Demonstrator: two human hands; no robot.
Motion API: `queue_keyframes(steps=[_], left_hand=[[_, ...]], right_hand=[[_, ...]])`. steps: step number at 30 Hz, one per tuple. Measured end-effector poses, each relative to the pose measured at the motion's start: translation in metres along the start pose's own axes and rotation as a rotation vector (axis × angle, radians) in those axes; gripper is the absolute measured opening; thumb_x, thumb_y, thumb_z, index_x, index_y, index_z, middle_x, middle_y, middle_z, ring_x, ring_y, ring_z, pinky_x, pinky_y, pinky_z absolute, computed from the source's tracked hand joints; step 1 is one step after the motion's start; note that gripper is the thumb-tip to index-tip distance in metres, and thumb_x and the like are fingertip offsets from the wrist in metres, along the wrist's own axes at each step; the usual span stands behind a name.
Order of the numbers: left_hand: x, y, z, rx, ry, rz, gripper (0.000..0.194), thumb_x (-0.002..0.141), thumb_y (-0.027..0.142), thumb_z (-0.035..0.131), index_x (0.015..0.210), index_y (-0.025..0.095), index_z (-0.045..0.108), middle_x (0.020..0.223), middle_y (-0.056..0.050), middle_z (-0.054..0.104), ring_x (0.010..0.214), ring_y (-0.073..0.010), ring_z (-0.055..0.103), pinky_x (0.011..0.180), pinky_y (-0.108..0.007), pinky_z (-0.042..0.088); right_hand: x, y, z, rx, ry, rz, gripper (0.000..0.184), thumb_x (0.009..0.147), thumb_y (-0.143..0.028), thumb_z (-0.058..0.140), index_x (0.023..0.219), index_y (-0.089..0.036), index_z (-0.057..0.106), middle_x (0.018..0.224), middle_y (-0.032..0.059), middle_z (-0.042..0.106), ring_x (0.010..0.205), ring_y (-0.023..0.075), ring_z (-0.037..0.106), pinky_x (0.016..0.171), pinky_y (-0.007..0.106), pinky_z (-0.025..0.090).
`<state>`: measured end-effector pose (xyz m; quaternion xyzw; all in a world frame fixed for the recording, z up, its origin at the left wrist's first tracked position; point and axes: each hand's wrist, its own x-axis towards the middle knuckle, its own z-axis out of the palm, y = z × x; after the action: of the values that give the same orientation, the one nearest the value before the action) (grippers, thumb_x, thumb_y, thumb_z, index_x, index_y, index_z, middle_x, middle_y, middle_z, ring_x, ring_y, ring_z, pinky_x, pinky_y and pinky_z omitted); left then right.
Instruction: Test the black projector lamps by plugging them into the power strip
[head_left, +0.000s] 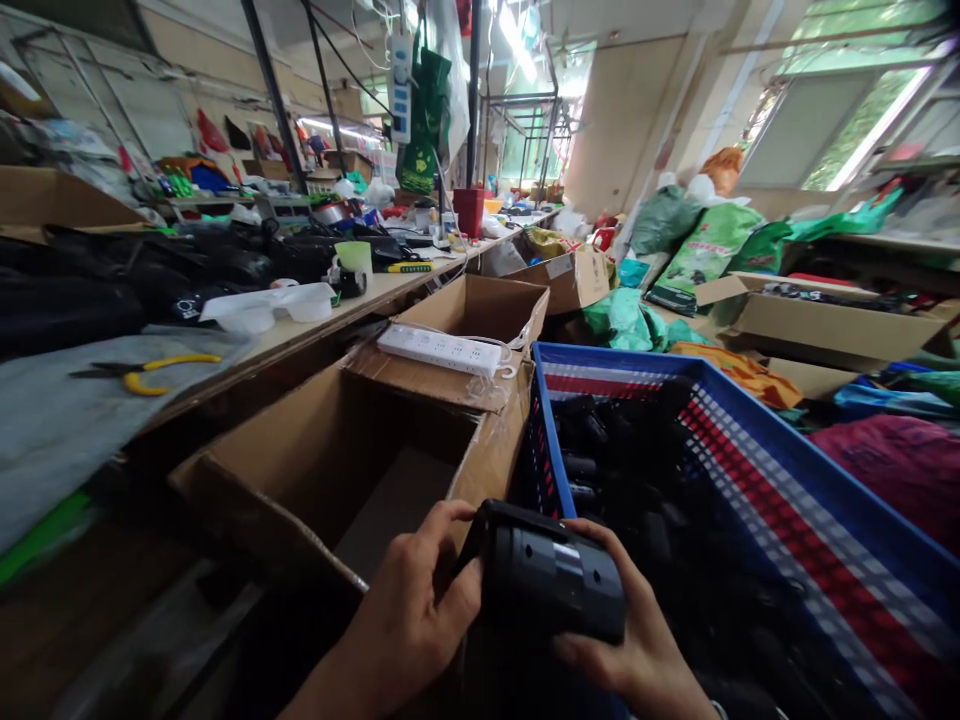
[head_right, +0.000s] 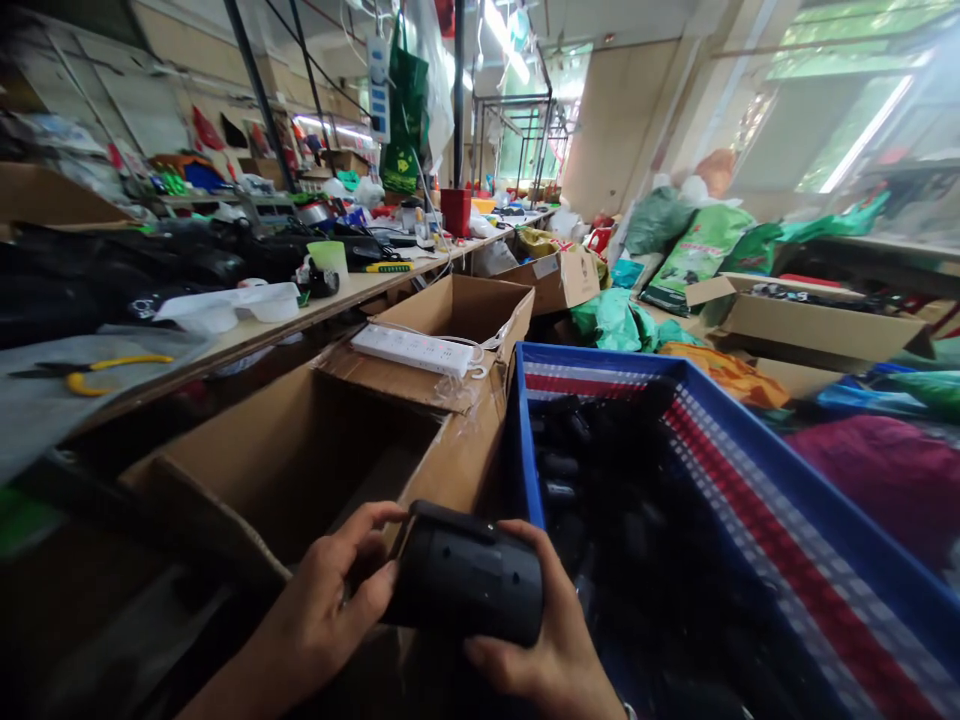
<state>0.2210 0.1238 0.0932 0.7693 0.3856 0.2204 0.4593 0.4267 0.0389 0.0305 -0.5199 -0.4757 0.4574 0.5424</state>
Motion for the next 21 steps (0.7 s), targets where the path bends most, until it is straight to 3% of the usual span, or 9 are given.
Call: queue_keyframes(steps=[4,7,10,13,14,16,18,19,21], left_hand=[[0.000,0.001,0.014,-0.045,0.062,0.050,0.036,0.083,0.036,0.045,0.116,0.021,0.043,0.070,0.001,0.060,0.064,-0.0152,0.057,0.062,-0.024,0.045],[0.000,-0.004,0.036,0.088,0.176,0.091,0.042,0.083,0.042,0.050,0.120,0.023,0.043,0.087,-0.003,0.069,0.077,-0.0196,0.066,0.071,-0.027,0.049],[0.000,-0.013,0.060,0.379,0.300,0.183,0.040,0.085,0.037,0.048,0.121,0.020,0.045,0.086,-0.007,0.071,0.074,-0.0243,0.068,0.068,-0.032,0.050],[0.006,-0.016,0.069,0.508,0.291,0.180,0.036,0.085,0.031,0.045,0.117,0.015,0.048,0.079,-0.010,0.071,0.066,-0.0267,0.068,0.062,-0.034,0.050],[0.010,-0.016,0.066,0.476,0.255,0.134,0.034,0.085,0.030,0.045,0.115,0.015,0.049,0.080,-0.010,0.071,0.068,-0.0269,0.068,0.062,-0.034,0.050],[0.019,-0.012,0.052,0.324,0.140,0.006,0.033,0.082,0.033,0.048,0.111,0.018,0.050,0.081,-0.008,0.072,0.074,-0.0264,0.069,0.064,-0.033,0.051],[0.027,-0.006,0.031,0.129,0.055,-0.115,0.037,0.077,0.040,0.054,0.109,0.020,0.049,0.083,-0.006,0.072,0.080,-0.0252,0.069,0.068,-0.032,0.052],[0.030,-0.003,0.021,0.042,0.047,-0.159,0.041,0.075,0.044,0.057,0.107,0.021,0.048,0.084,-0.005,0.072,0.082,-0.0249,0.068,0.069,-0.031,0.053],[0.033,0.002,0.002,-0.096,0.102,-0.203,0.049,0.069,0.050,0.061,0.106,0.021,0.047,0.082,-0.004,0.071,0.080,-0.0248,0.068,0.068,-0.030,0.053]], right_hand=[[0.000,-0.007,-0.001,-0.029,0.062,0.023,0.079,0.059,-0.029,0.077,0.121,-0.024,0.030,0.101,0.0067,0.058,0.078,0.0175,0.058,0.065,0.027,0.048],[0.000,-0.004,0.005,-0.032,0.123,0.024,0.080,0.057,-0.028,0.077,0.122,-0.023,0.031,0.098,0.0053,0.058,0.076,0.0171,0.057,0.066,0.027,0.048],[0.007,0.004,0.017,-0.171,0.325,-0.001,0.080,0.054,-0.027,0.078,0.121,-0.022,0.035,0.097,0.0045,0.058,0.081,0.0189,0.056,0.073,0.030,0.048],[0.016,0.013,0.018,-0.245,0.477,-0.035,0.090,0.051,-0.030,0.080,0.129,-0.021,0.034,0.108,0.0066,0.055,0.093,0.0214,0.055,0.084,0.033,0.046],[0.018,0.016,0.014,-0.219,0.443,-0.048,0.099,0.051,-0.031,0.081,0.135,-0.022,0.027,0.112,0.0074,0.053,0.096,0.0217,0.054,0.087,0.034,0.045],[0.017,0.023,-0.004,-0.177,0.239,-0.058,0.121,0.048,-0.032,0.084,0.143,-0.022,0.010,0.117,0.0079,0.051,0.100,0.0216,0.053,0.091,0.035,0.042],[0.010,0.032,-0.026,-0.244,0.026,-0.025,0.122,0.047,-0.032,0.085,0.144,-0.021,0.012,0.111,0.0069,0.054,0.097,0.0213,0.054,0.091,0.037,0.041],[0.006,0.036,-0.038,-0.320,-0.025,0.010,0.108,0.051,-0.032,0.083,0.141,-0.020,0.025,0.105,0.0060,0.057,0.093,0.0211,0.055,0.089,0.037,0.042],[-0.003,0.042,-0.055,-0.481,-0.017,0.091,0.056,0.065,-0.032,0.074,0.116,-0.018,0.056,0.088,0.0048,0.061,0.081,0.0202,0.056,0.081,0.038,0.044]])
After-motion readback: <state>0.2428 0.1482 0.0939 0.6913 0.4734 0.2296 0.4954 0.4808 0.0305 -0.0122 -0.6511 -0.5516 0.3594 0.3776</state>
